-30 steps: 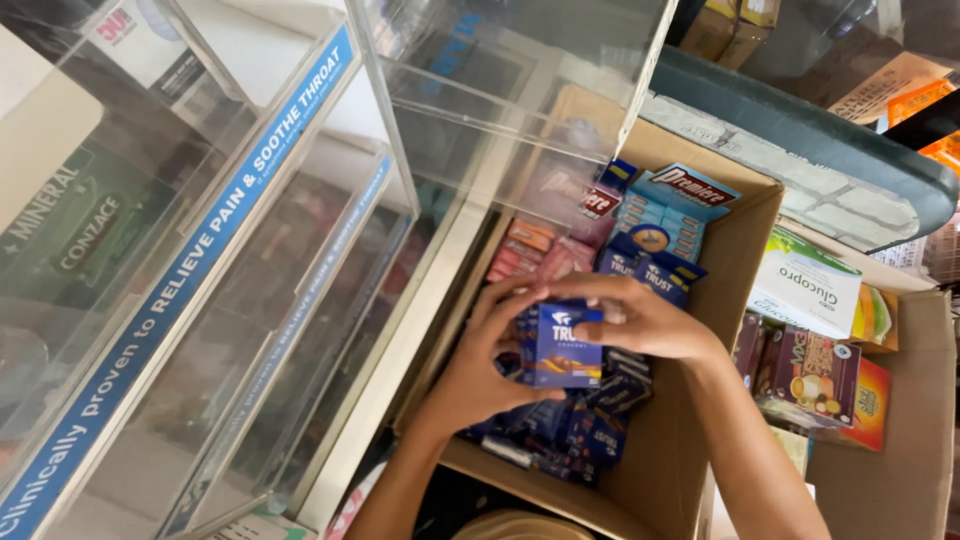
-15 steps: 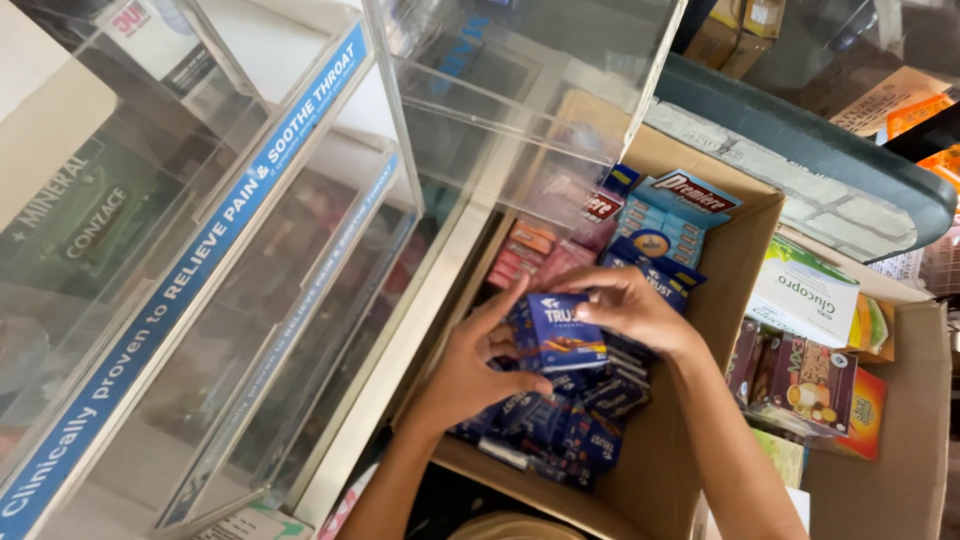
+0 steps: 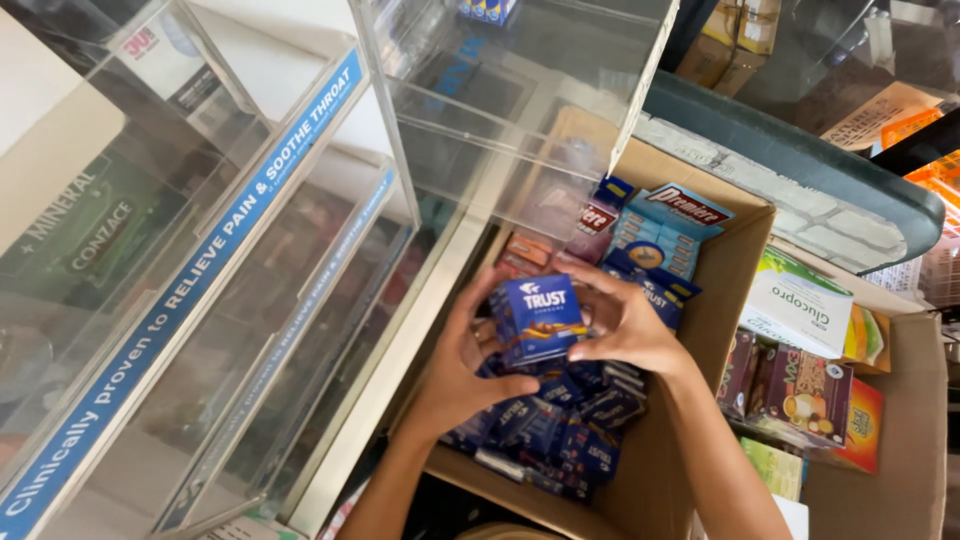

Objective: The person is organizing various brands and types of condoms in a retail display box and transparent bin.

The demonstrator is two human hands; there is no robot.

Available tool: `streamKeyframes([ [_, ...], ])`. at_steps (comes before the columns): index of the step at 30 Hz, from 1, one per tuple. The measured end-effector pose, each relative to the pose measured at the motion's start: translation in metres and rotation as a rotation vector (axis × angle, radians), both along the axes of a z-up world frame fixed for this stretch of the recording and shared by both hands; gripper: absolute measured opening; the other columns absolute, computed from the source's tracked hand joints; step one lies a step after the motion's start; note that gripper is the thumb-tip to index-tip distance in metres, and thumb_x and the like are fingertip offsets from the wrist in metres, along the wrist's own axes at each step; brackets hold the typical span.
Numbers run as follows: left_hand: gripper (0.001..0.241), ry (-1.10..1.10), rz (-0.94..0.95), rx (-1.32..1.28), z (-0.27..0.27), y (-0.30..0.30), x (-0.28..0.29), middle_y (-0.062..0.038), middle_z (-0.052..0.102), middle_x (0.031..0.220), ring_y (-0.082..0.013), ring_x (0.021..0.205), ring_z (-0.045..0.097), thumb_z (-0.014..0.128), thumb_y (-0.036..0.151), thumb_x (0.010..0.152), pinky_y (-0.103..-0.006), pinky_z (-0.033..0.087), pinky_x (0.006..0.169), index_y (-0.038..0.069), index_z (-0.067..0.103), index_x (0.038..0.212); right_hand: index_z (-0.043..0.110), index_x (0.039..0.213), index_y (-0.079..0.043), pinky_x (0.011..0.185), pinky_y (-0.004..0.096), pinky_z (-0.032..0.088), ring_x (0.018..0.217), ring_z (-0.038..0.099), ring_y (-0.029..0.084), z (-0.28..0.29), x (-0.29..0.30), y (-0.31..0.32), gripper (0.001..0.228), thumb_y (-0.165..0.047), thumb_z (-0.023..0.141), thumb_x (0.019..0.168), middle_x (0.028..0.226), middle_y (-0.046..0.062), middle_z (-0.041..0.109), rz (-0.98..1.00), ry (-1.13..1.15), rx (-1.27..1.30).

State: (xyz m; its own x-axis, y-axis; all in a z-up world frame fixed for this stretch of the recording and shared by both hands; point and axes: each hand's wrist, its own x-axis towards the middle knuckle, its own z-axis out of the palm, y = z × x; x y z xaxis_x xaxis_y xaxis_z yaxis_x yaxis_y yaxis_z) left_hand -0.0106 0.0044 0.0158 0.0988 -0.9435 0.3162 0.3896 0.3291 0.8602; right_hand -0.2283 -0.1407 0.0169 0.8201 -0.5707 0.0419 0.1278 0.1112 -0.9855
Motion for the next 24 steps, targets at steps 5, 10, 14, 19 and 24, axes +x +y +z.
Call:
streamKeyframes([
  [5, 0.088, 0.234, 0.005, 0.121, -0.023, -0.006, -0.011, -0.011, 0.054, 0.143, -0.0204, 0.122, 0.063, 0.080, 0.005, 0.090, -0.0351, 0.053, 0.105, 0.008, 0.028, 0.161, 0.045, 0.151, 0.000, 0.116, 0.046, 0.048, 0.142, 0.049, 0.030, 0.021, 0.002, 0.018, 0.099, -0.003, 0.094, 0.065, 0.157, 0.016, 0.046, -0.138, 0.136, -0.283],
  [10, 0.077, 0.177, 0.104, 0.159, -0.007, -0.006, -0.019, -0.019, 0.065, 0.132, -0.0229, 0.119, 0.065, 0.074, -0.001, 0.092, -0.0388, 0.053, 0.104, -0.004, 0.036, 0.158, 0.041, 0.156, -0.001, 0.123, 0.045, 0.042, 0.150, 0.042, 0.028, 0.027, -0.005, 0.023, 0.093, -0.006, 0.089, 0.077, 0.161, 0.015, 0.039, -0.109, -0.065, -0.308],
  [14, 0.070, 0.081, 0.133, 0.097, -0.002, -0.012, -0.032, -0.015, 0.049, 0.152, -0.0213, 0.135, 0.053, 0.069, 0.003, 0.096, -0.0359, 0.049, 0.110, -0.003, 0.036, 0.158, 0.044, 0.153, -0.003, 0.110, 0.043, 0.052, 0.136, 0.058, 0.028, 0.012, -0.019, 0.017, 0.069, -0.011, 0.074, 0.091, 0.156, 0.015, 0.051, -0.162, -0.115, 0.019],
  [19, 0.059, -0.227, 0.343, 0.229, -0.004, -0.017, -0.052, -0.017, 0.046, 0.161, -0.0274, 0.146, 0.049, 0.061, 0.007, 0.100, -0.0374, 0.047, 0.112, -0.002, 0.041, 0.155, 0.051, 0.147, 0.004, 0.105, 0.040, 0.054, 0.122, 0.065, 0.022, 0.015, -0.013, 0.033, 0.059, 0.001, 0.069, 0.091, 0.138, 0.013, 0.066, -0.354, 0.109, -0.108],
  [24, 0.113, -0.630, 0.426, 0.082, 0.033, -0.020, -0.065, -0.034, 0.032, 0.157, -0.0451, 0.149, 0.035, 0.084, 0.019, 0.076, -0.0463, 0.029, 0.121, -0.012, 0.013, 0.157, 0.053, 0.144, 0.004, 0.094, 0.035, 0.060, 0.103, 0.072, 0.017, 0.030, -0.009, 0.054, 0.066, 0.008, 0.075, 0.082, 0.110, 0.013, 0.074, -0.550, 0.207, -0.413],
])
